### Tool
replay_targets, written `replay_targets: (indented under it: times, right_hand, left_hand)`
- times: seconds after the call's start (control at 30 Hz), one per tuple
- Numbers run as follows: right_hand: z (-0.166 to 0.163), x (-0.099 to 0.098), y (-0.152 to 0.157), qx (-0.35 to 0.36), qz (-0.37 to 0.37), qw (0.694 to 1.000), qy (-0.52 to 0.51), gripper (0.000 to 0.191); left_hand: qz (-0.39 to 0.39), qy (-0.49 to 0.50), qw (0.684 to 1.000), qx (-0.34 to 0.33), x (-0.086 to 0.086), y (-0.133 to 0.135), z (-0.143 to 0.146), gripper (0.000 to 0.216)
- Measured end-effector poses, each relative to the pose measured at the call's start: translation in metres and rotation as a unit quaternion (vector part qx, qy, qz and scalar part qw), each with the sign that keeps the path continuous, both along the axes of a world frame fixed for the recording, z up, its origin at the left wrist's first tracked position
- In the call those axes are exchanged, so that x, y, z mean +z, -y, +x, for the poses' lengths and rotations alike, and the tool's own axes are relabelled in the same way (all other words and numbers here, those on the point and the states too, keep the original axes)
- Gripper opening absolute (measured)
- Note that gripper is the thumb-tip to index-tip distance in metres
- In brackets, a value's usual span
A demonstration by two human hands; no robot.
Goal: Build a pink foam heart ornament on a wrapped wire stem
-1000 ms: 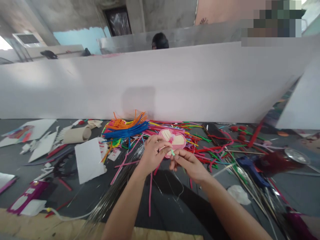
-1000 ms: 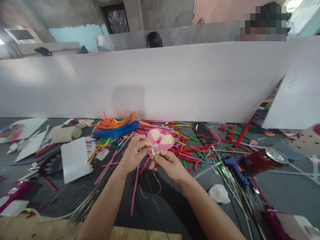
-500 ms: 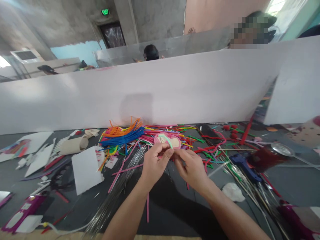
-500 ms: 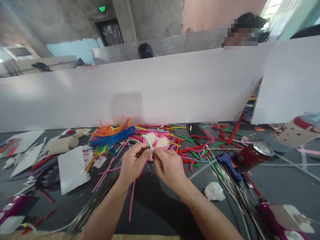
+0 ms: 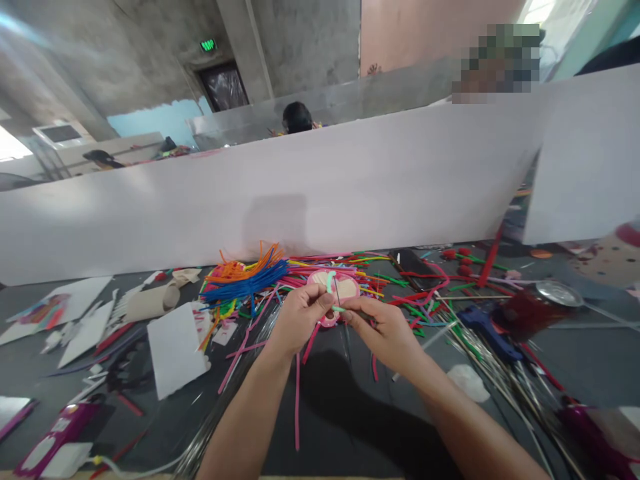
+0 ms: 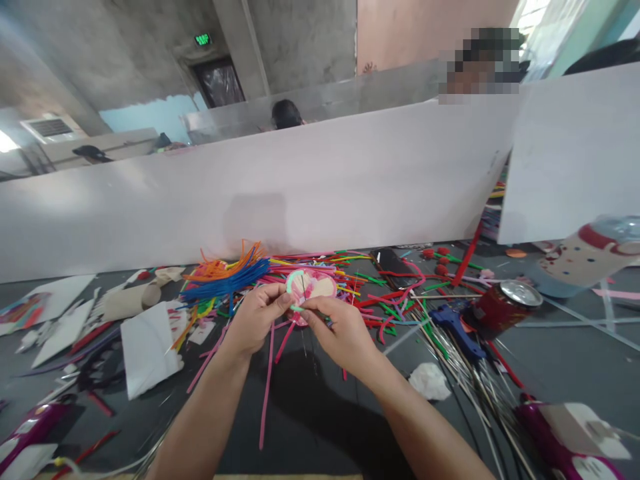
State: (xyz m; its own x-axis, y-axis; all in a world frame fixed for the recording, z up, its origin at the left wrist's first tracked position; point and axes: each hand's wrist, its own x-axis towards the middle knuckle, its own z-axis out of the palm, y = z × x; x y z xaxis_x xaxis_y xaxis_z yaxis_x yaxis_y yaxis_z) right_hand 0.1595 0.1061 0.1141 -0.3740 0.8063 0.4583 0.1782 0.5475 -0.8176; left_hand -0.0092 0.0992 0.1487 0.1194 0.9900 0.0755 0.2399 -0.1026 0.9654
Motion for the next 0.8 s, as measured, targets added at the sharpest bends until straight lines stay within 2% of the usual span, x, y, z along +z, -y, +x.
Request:
replay_targets:
  times: [0.1, 0.23, 0.3, 0.37, 0.57, 0.8]
  right_hand:
    - [0.0, -0.003, -0.003, -0.023, 0.028, 0.999, -0.007, 0.013]
    - [-0.002, -0.007, -0.007, -0.083, 0.128, 0.988, 0.015, 0.012]
    - [-0.003, -0.009, -0.009, -0.141, 0.166, 0.975, 0.047, 0.013]
    - [-0.004, -0.01, -0.009, -0.164, 0.175, 0.968, 0.07, 0.014]
    - [-0.009, -0.009, -0.014, -0.064, 0.151, 0.986, 0.014, 0.016]
    - [-0.01, -0.01, -0.017, 0.004, 0.008, 0.997, -0.072, 0.01]
  left_hand:
    - [-0.036, 0.091, 0.995, -0.004, -0.006, -0.002, 0.003, 0.028]
    - [-0.069, 0.221, 0.973, 0.021, -0.011, -0.002, 0.013, 0.029]
    - [-0.072, 0.251, 0.964, 0.037, -0.013, -0.001, 0.018, 0.03]
    - [-0.066, 0.258, 0.962, 0.052, -0.014, -0.001, 0.021, 0.03]
    - [-0.047, 0.284, 0.953, 0.094, -0.018, -0.005, 0.023, 0.028]
    - [-0.041, 0.303, 0.945, 0.117, -0.022, -0.01, 0.023, 0.03]
